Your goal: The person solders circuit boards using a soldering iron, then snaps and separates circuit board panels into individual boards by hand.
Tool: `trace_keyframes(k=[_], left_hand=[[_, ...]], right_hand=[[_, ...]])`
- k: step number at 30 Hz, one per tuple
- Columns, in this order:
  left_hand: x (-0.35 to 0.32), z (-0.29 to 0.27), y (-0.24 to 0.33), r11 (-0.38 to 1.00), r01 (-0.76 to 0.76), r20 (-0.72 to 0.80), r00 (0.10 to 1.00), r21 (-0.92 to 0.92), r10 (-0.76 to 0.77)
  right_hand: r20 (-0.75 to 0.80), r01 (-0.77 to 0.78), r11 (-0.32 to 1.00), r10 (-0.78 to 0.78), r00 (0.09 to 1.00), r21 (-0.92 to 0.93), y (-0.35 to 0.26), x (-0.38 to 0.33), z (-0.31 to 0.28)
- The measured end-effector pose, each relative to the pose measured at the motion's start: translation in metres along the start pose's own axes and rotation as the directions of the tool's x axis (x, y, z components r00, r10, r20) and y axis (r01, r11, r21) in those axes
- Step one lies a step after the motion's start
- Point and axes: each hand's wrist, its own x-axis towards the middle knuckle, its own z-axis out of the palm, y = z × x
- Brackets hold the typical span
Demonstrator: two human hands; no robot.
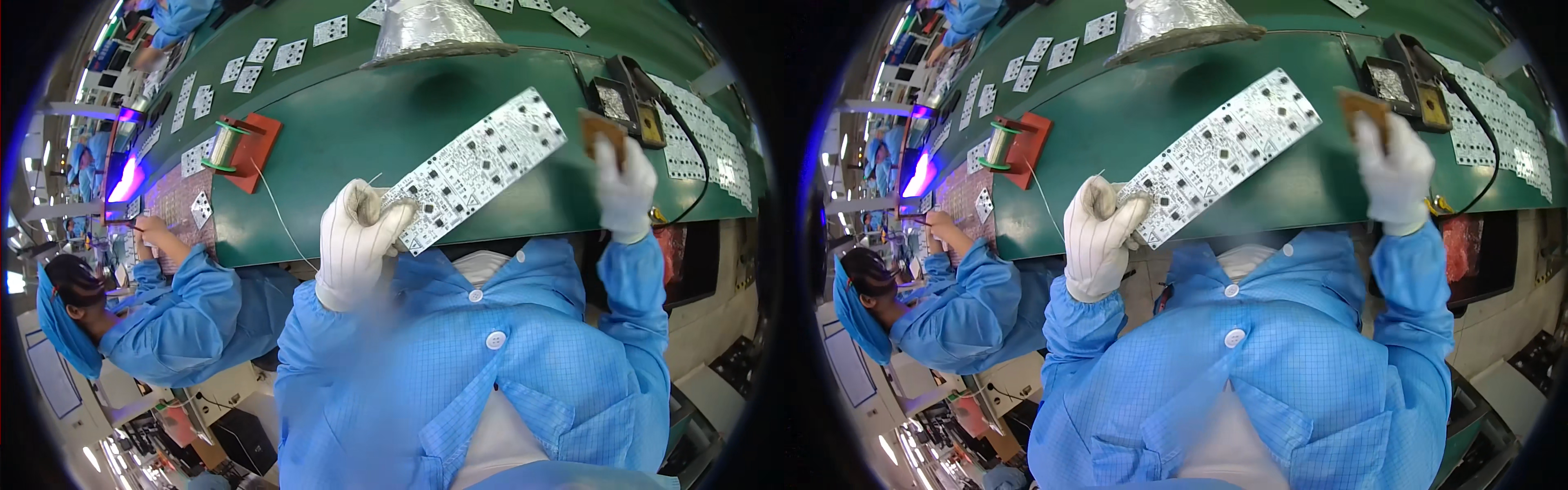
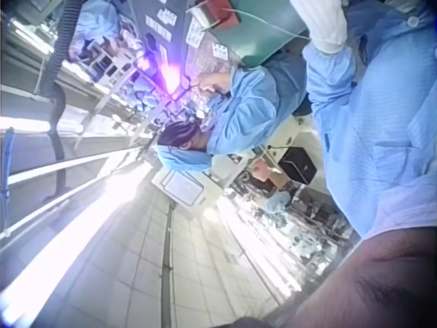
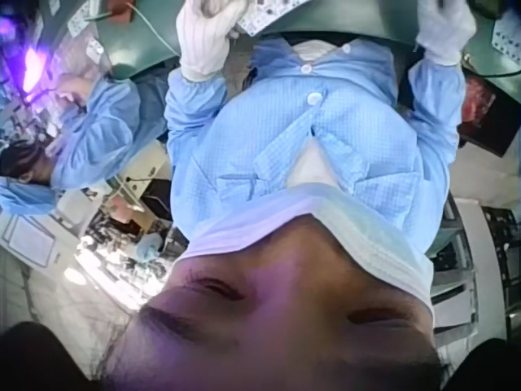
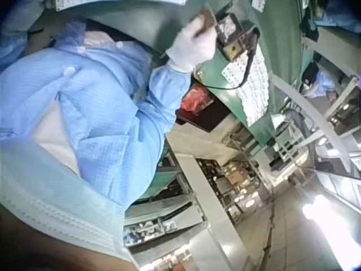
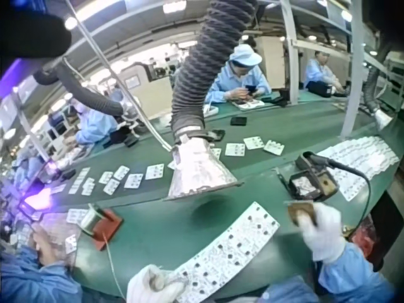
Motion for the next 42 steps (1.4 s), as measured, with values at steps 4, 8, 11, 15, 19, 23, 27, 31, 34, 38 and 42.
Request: trace_keyframes(k=[4,8,11,15,19,23,27,31,34,38,42], left_hand=[[-0.003,0.001,0.001,0.984,-0.052,-0.012,0.998,0.171,0.055],[-0.007,0.017,-0.002,0.894,-0.271,-0.169,0.922,0.357,0.348],[-0.002,0.030,-0.008,0.598,-0.579,-0.051,0.694,0.554,0.718],[-0.006,0.035,-0.002,0.388,-0.587,0.200,0.697,0.710,0.688],[-0.001,0.033,-0.010,0.480,-0.615,0.135,0.691,0.626,0.710],[-0.007,0.019,-0.016,0.736,-0.363,-0.096,0.861,0.571,0.499],[-0.008,-0.001,-0.015,0.955,-0.185,-0.262,0.934,0.233,0.245],[-0.006,-0.022,-0.004,0.931,-0.214,-0.146,0.953,0.296,0.266],[-0.003,-0.022,0.003,0.408,-0.562,0.233,0.749,0.720,0.620],[-0.006,-0.005,0.002,0.869,-0.493,-0.076,0.866,0.045,0.495],[-0.003,0.006,-0.004,0.449,-0.110,-0.017,0.978,-0.887,0.208]], right_hand=[[0.040,-0.122,0.986,0.127,0.991,-0.110,0.030,-0.006,-0.004],[0.129,-0.539,0.626,0.578,0.806,0.564,-0.043,0.036,-0.018],[0.317,-0.463,0.519,0.347,0.882,0.719,-0.079,0.040,-0.022],[0.172,-0.030,0.664,-0.150,0.974,0.747,-0.117,0.055,-0.029],[0.221,-0.238,0.709,0.119,0.968,0.664,-0.091,0.054,0.003],[0.384,-0.526,0.826,0.428,0.818,0.201,-0.009,0.040,0.041],[0.487,-0.503,0.846,0.519,0.702,-0.177,-0.009,0.052,0.025],[0.219,-0.327,0.843,0.254,0.942,0.428,-0.008,0.044,-0.010],[0.669,-0.670,0.197,0.081,0.739,0.716,-0.052,0.064,-0.039],[0.864,-0.863,-0.065,0.003,0.503,0.502,-0.054,0.060,-0.047],[0.830,-0.804,-0.206,0.134,0.541,0.558,-0.057,0.055,-0.052]])
